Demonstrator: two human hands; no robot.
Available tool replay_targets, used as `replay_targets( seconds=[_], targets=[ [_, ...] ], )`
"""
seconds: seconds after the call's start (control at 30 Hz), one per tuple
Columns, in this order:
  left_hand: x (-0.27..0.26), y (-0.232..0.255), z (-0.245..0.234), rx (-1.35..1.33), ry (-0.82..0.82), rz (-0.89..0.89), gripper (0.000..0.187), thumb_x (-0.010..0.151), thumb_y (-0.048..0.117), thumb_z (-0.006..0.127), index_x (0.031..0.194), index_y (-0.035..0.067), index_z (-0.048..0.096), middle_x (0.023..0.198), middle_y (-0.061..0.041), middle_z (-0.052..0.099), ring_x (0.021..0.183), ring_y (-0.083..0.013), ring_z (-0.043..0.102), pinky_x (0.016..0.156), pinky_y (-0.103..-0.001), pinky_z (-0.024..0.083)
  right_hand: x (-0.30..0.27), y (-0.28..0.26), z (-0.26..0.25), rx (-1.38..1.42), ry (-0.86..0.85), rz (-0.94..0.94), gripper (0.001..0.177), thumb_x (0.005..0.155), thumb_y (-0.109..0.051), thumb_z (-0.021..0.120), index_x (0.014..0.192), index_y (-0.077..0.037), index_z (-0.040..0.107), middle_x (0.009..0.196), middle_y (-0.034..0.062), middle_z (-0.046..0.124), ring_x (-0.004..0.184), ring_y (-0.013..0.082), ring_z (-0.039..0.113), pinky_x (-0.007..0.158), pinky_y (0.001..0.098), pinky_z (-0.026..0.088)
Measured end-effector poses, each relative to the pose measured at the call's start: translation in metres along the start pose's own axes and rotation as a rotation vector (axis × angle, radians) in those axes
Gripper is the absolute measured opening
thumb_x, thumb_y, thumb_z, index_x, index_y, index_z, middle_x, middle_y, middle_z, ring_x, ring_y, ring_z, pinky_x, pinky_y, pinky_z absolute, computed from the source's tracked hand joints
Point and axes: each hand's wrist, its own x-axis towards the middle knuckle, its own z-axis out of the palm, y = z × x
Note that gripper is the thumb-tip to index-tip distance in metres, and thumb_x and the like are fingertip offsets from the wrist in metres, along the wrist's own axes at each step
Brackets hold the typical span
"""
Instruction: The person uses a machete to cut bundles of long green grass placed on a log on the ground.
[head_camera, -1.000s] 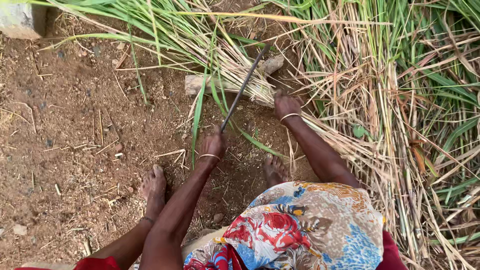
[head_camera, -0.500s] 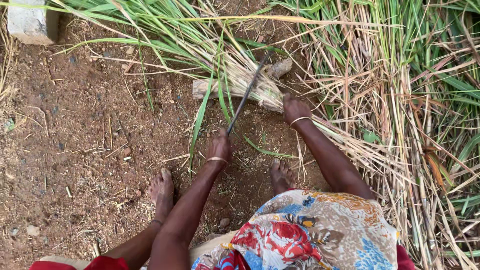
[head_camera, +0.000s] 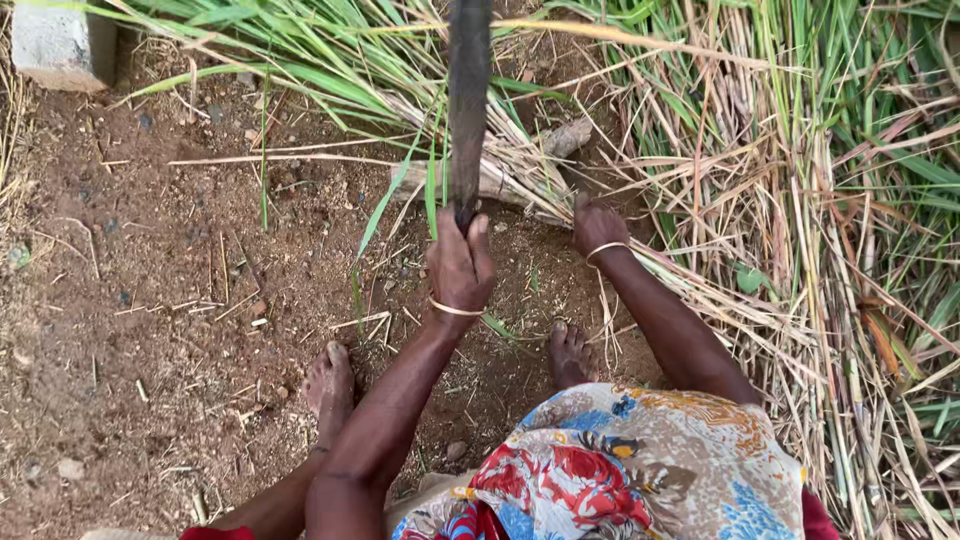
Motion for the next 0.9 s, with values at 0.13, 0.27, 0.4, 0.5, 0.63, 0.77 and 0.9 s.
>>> replay_targets(
  seconds=[0.13, 0.27, 0.4, 0.5, 0.63, 0.77, 0.9],
  targets=[
    [-0.036, -0.056, 0.007, 0.127, -0.067, -0.109, 0.026, 0.11, 0.024, 0.044, 0.116, 0.0, 0.05, 0.064, 0.0, 0.051, 0.043, -0.0088, 0.049, 0.03, -0.027, 0.044, 0.003, 0.004, -0.006, 0.081, -0.081, 0.027, 0.05, 0.095, -0.02, 0.07, 0.128, -0.007, 0.035, 0.069, 0.0149, 0.059, 0.06, 0.0267, 0.061, 0.05, 0.0379, 0.054],
    [-0.051, -0.123, 0.016, -0.209, -0.214, -1.297, 0.054, 0.118, 0.045, 0.036, 0.109, -0.003, 0.06, 0.059, 0.005, 0.037, 0.041, -0.0079, 0.032, 0.029, -0.027, 0.026, 0.002, 0.004, 0.002, 0.047, -0.012, -0.015, 0.039, 0.102, -0.016, 0.061, 0.126, -0.002, 0.034, 0.071, 0.0188, 0.057, 0.055, 0.0266, 0.063, 0.043, 0.0373, 0.055],
    [-0.059, -0.104, 0.001, 0.284, -0.548, -0.761, 0.02, 0.108, 0.024, 0.043, 0.119, 0.014, 0.056, 0.057, 0.001, 0.051, 0.04, -0.0116, 0.043, 0.032, -0.031, 0.03, 0.008, 0.005, 0.003, 0.078, 0.017, -0.025, 0.032, 0.1, -0.005, 0.058, 0.124, -0.005, 0.037, 0.073, 0.0173, 0.06, 0.058, 0.0256, 0.06, 0.044, 0.0359, 0.053],
    [-0.038, -0.072, 0.004, 0.142, -0.401, -0.644, 0.02, 0.105, 0.025, 0.045, 0.122, 0.015, 0.05, 0.056, 0.004, 0.053, 0.039, -0.0098, 0.046, 0.028, -0.029, 0.036, 0.006, 0.003, -0.002, 0.072, 0.054, -0.011, 0.034, 0.096, 0.0, 0.057, 0.123, -0.004, 0.037, 0.074, 0.017, 0.057, 0.057, 0.0247, 0.06, 0.043, 0.0351, 0.053],
    [-0.017, -0.061, 0.018, 0.05, -0.095, -0.267, 0.017, 0.111, 0.023, 0.045, 0.112, 0.007, 0.051, 0.061, 0.0, 0.051, 0.041, -0.0085, 0.046, 0.027, -0.029, 0.04, 0.001, 0.001, -0.006, 0.07, -0.046, 0.021, 0.044, 0.095, -0.008, 0.061, 0.13, -0.004, 0.034, 0.071, 0.0084, 0.056, 0.062, 0.0203, 0.058, 0.049, 0.0355, 0.051],
    [-0.038, -0.088, 0.017, 0.333, -0.185, -0.27, 0.018, 0.112, 0.02, 0.048, 0.109, 0.004, 0.053, 0.061, -0.002, 0.054, 0.043, -0.01, 0.048, 0.029, -0.03, 0.043, 0.006, 0.006, 0.004, 0.081, 0.085, -0.055, 0.028, 0.1, 0.0, 0.055, 0.123, -0.004, 0.039, 0.069, 0.0079, 0.054, 0.058, 0.0204, 0.058, 0.046, 0.0337, 0.053],
    [-0.062, -0.107, -0.001, 0.521, -0.646, -0.649, 0.023, 0.107, 0.022, 0.052, 0.12, 0.003, 0.054, 0.062, -0.006, 0.056, 0.043, -0.0161, 0.049, 0.031, -0.036, 0.039, 0.006, 0.005, 0.003, 0.04, -0.044, -0.048, 0.036, 0.099, -0.013, 0.059, 0.126, -0.006, 0.035, 0.067, 0.0116, 0.053, 0.055, 0.0225, 0.056, 0.041, 0.0329, 0.05]
  ],
)
